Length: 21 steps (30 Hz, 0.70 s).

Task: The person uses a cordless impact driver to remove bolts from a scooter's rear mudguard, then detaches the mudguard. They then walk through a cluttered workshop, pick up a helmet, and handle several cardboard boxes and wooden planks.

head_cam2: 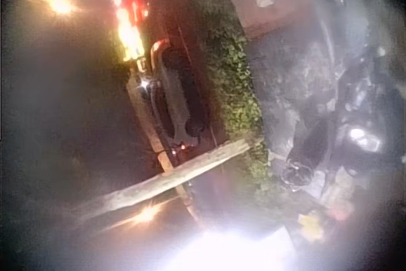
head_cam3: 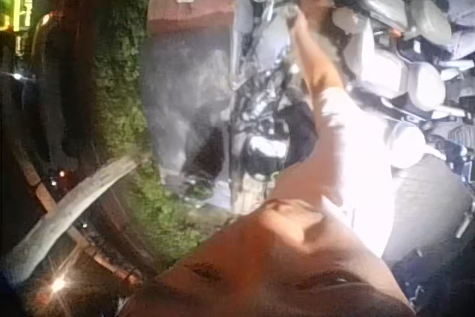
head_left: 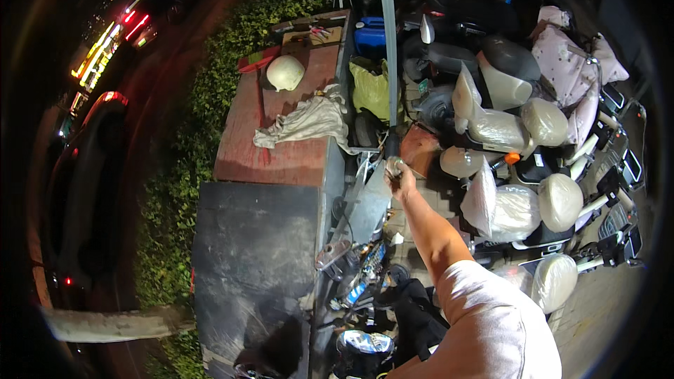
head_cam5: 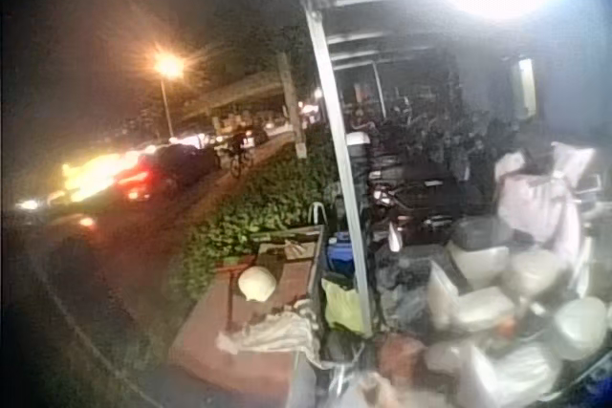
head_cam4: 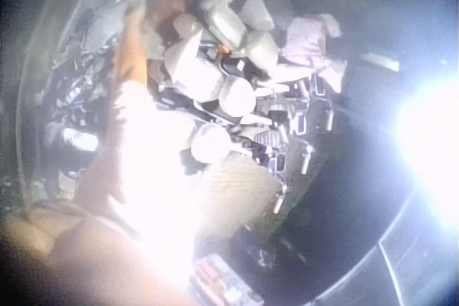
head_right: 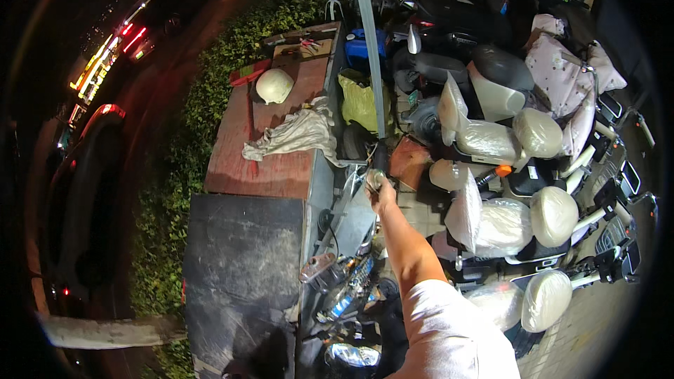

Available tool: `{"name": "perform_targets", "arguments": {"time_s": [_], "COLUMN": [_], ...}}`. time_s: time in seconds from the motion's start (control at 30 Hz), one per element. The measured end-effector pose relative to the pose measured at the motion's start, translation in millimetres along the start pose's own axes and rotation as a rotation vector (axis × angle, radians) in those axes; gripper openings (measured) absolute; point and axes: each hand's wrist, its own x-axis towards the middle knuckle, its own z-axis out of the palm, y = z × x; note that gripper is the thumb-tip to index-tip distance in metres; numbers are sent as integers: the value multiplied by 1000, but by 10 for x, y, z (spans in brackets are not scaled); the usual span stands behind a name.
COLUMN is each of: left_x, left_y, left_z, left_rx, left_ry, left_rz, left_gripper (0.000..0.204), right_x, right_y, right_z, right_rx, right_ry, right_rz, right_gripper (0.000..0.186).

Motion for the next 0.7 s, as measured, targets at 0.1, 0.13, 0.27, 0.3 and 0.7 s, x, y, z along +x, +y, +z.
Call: {"name": "perform_targets", "arguments": {"time_s": [0.1, 0.13, 0.27, 0.3, 0.7], "left_x": [122, 155, 257, 281, 314], "left_y": [301, 383, 647, 700, 972], "left_z": [120, 144, 236, 258, 275], "left_rx": [25, 28, 33, 35, 7], "left_ry": [6, 7, 1, 4, -8], "left_rz": [-21, -24, -33, -32, -39], "left_gripper": [34, 34, 34, 34, 34], "right_x": [635, 780, 1263, 1342, -131], "right_y": [-100, -191, -666, -866, 675], "right_z": [429, 610, 1774, 2042, 691], "right_rx": [48, 48, -33, -83, -929], "right_ry": [-55, -69, -78, -70, -451], "right_rz": [-25, -23, -120, -104, 520], "right_gripper": [27, 25, 52, 64, 64]}}
